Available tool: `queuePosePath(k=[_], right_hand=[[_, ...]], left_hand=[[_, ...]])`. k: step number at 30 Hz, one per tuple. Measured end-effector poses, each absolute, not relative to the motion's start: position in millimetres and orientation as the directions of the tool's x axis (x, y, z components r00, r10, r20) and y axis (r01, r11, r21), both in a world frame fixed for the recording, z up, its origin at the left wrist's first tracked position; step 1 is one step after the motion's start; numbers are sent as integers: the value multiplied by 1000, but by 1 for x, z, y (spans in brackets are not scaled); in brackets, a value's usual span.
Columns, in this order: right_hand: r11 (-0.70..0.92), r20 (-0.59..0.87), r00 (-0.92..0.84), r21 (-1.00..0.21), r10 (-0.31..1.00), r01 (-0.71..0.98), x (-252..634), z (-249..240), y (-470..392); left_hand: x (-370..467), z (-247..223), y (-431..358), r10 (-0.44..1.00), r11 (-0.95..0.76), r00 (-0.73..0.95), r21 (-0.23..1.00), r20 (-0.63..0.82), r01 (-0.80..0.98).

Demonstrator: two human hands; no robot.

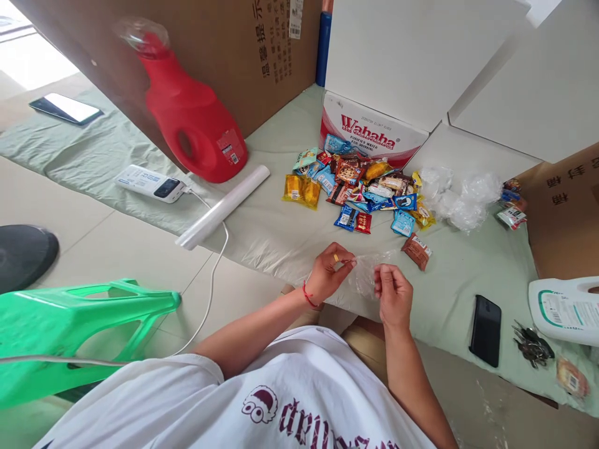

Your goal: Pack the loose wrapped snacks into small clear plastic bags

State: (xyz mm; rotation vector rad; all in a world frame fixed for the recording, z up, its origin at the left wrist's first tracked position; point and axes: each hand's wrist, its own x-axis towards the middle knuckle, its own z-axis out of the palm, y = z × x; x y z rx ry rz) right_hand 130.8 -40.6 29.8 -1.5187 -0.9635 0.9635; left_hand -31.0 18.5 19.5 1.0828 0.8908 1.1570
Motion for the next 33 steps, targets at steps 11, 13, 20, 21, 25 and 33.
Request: queuePosePath(k=[11,13,20,21,25,33], right_hand=[[-162,-221,298,-964,929,-209,120,26,-37],[-178,-215,270,-972,938,-157,121,24,-40],[-221,-233,283,-972,931,-75,128,26,-43],[-226,-243,285,-970,927,-92,130,27,-43],[-199,-209,368,-978,906,-63,141,28,-45],[222,429,134,-679,893,700,139,26,-62]], left_hand=[[-26,24,2,965,-105,233,990,124,-91],[-24,23,5,971,-113,204,990,127,-80],[-15,11,14,951,215,275,943,-142,-255],[-14,9,15,942,266,281,917,-182,-298],[-15,6,22,900,434,257,787,-353,-439],[-20,12,29,876,473,196,708,-440,-524]])
